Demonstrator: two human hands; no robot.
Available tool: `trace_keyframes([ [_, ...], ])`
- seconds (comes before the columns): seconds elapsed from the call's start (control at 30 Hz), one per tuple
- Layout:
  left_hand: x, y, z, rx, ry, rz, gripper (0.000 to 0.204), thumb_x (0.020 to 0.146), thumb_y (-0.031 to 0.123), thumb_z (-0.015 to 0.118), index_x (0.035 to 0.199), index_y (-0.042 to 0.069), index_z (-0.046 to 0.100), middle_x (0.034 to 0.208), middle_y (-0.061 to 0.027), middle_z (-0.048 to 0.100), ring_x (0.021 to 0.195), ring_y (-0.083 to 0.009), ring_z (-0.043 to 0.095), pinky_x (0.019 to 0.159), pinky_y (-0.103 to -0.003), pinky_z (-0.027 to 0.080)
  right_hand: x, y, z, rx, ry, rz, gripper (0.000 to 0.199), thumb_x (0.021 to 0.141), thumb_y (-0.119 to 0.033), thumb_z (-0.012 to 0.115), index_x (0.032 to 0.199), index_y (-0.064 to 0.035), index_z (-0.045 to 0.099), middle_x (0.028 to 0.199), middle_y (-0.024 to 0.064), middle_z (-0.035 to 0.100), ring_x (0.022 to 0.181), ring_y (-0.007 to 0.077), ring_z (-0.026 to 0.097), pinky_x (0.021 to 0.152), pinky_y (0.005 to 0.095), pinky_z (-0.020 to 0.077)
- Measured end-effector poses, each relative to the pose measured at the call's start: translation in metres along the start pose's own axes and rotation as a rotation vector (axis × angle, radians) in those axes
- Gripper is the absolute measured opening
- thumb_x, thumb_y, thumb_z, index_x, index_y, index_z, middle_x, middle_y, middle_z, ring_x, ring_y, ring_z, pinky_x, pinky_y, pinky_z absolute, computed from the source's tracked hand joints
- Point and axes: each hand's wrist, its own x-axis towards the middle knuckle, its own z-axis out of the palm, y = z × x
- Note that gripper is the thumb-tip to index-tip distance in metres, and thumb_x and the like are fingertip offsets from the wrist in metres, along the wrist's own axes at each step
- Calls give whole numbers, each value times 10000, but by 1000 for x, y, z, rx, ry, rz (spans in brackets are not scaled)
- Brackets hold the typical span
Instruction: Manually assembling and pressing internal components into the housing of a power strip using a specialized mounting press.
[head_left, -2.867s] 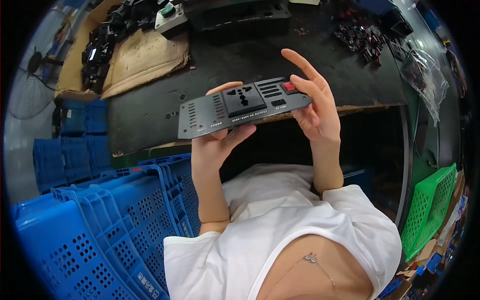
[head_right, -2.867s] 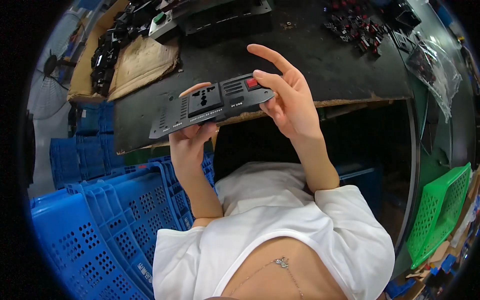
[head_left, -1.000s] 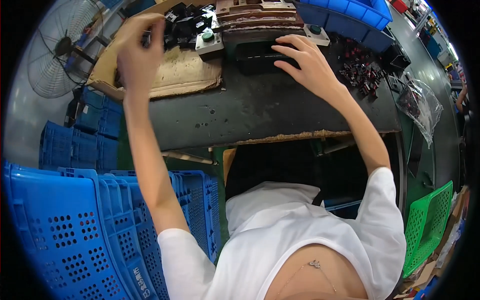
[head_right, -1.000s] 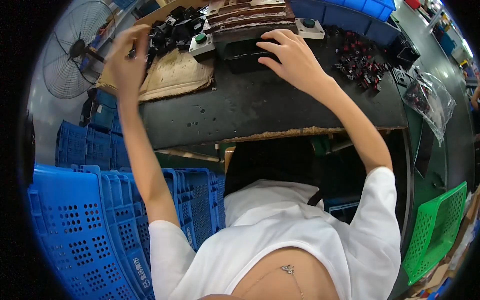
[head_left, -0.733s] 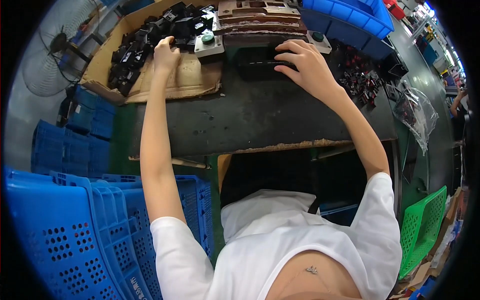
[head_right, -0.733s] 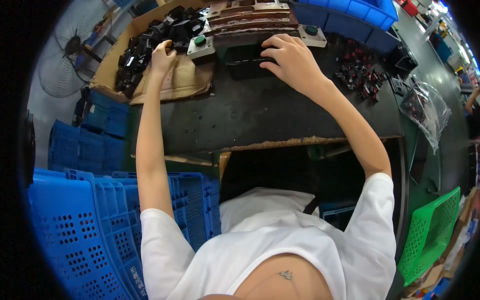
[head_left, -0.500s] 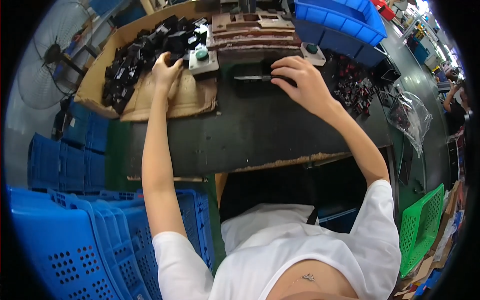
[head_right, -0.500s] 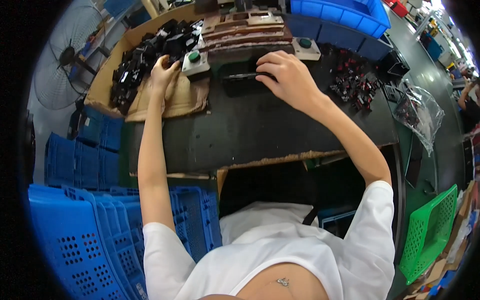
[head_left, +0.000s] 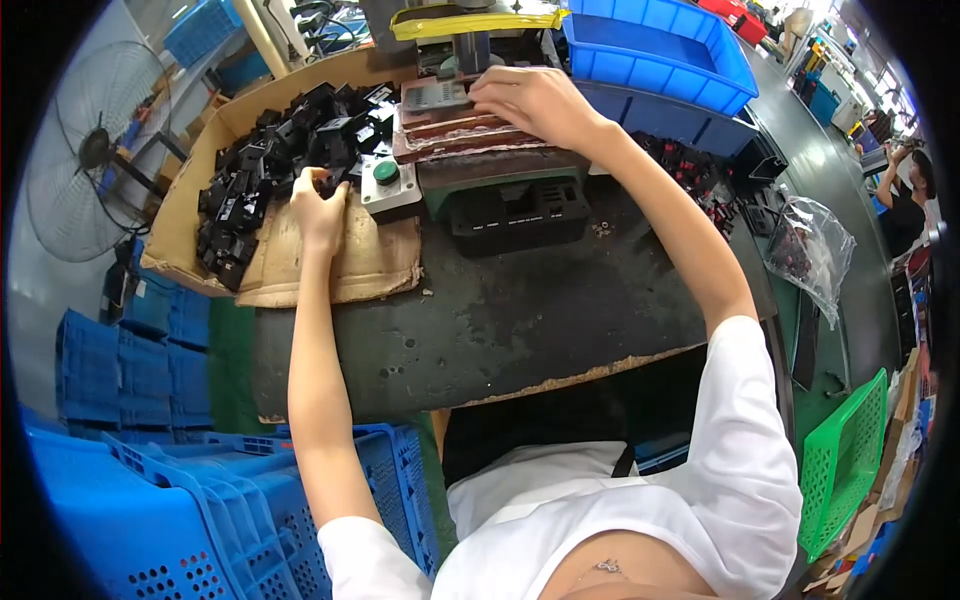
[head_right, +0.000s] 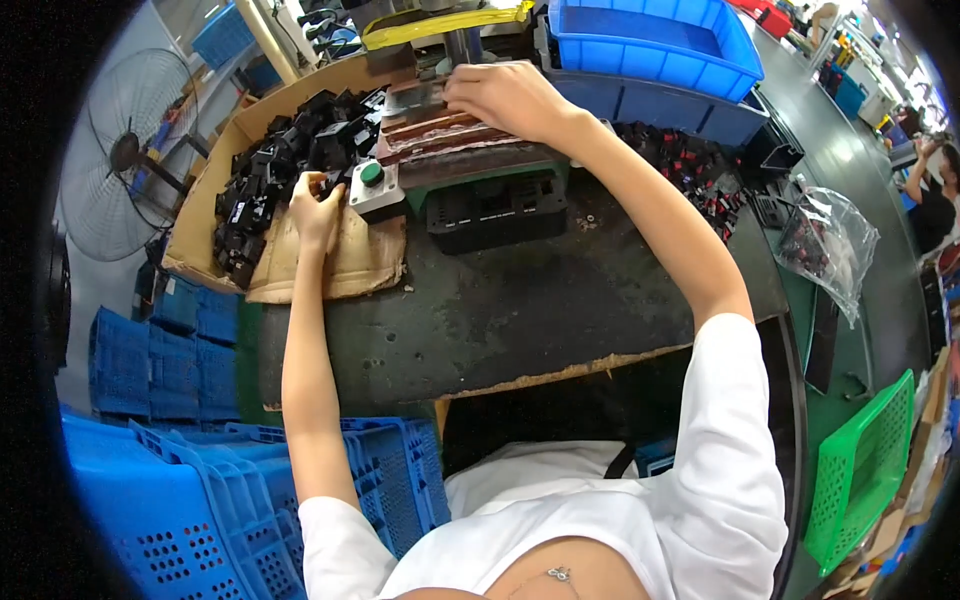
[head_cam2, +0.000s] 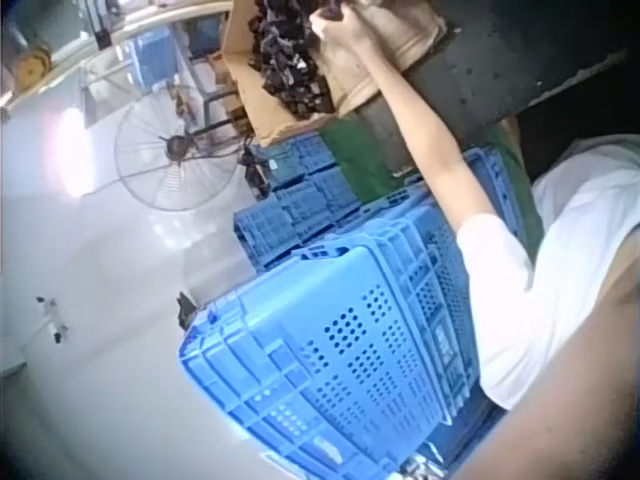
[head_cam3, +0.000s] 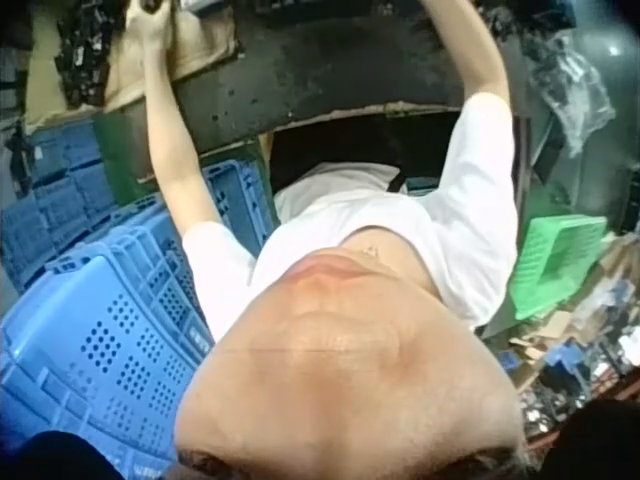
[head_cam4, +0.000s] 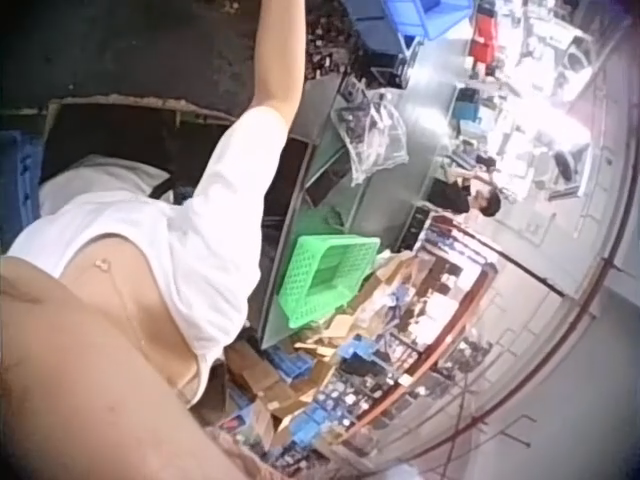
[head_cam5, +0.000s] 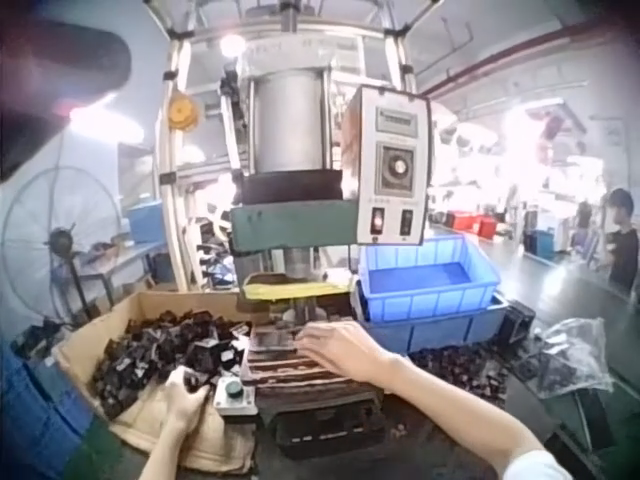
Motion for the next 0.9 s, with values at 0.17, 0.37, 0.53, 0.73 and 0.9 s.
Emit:
trace_keyframes([
  [0.17,2,22,-8,-638,180,-480,361,743,139,724,1003,-8,521,866,-59,596,822,-158,561,732,-259,455,-1,24,5,117,-8,137,234,807,-308,630,882,-98,701,873,88,668,797,277,618,746,360,498],
  [0.37,0,32,-44,-1310,152,-678,292,871,218,584,1018,-22,508,967,-134,578,856,-214,573,730,-294,477,-11,24,-1,266,33,233,305,811,-332,639,985,-84,673,947,93,663,880,254,627,803,345,479],
  [0.53,-1,70,-56,-1727,-21,-882,363,926,285,475,1009,-67,512,976,-186,559,860,-268,550,701,-335,486,-65,38,-61,246,107,311,188,858,-143,590,988,-17,641,994,84,652,929,178,610,833,299,467],
  [0.73,-6,102,-65,-1457,-296,-727,186,820,-15,571,999,-38,528,913,-107,582,804,-162,516,671,-261,433,-148,75,-100,186,22,827,164,781,-141,617,844,8,646,764,106,647,750,202,622,699,306,484],
  [0.9,-12,130,-52,-698,-238,-368,545,709,-58,679,1127,34,340,986,-88,502,811,-141,512,751,-249,448,-167,77,-89,-14,-188,942,126,779,-79,624,865,10,642,801,117,669,780,210,652,733,292,499],
])
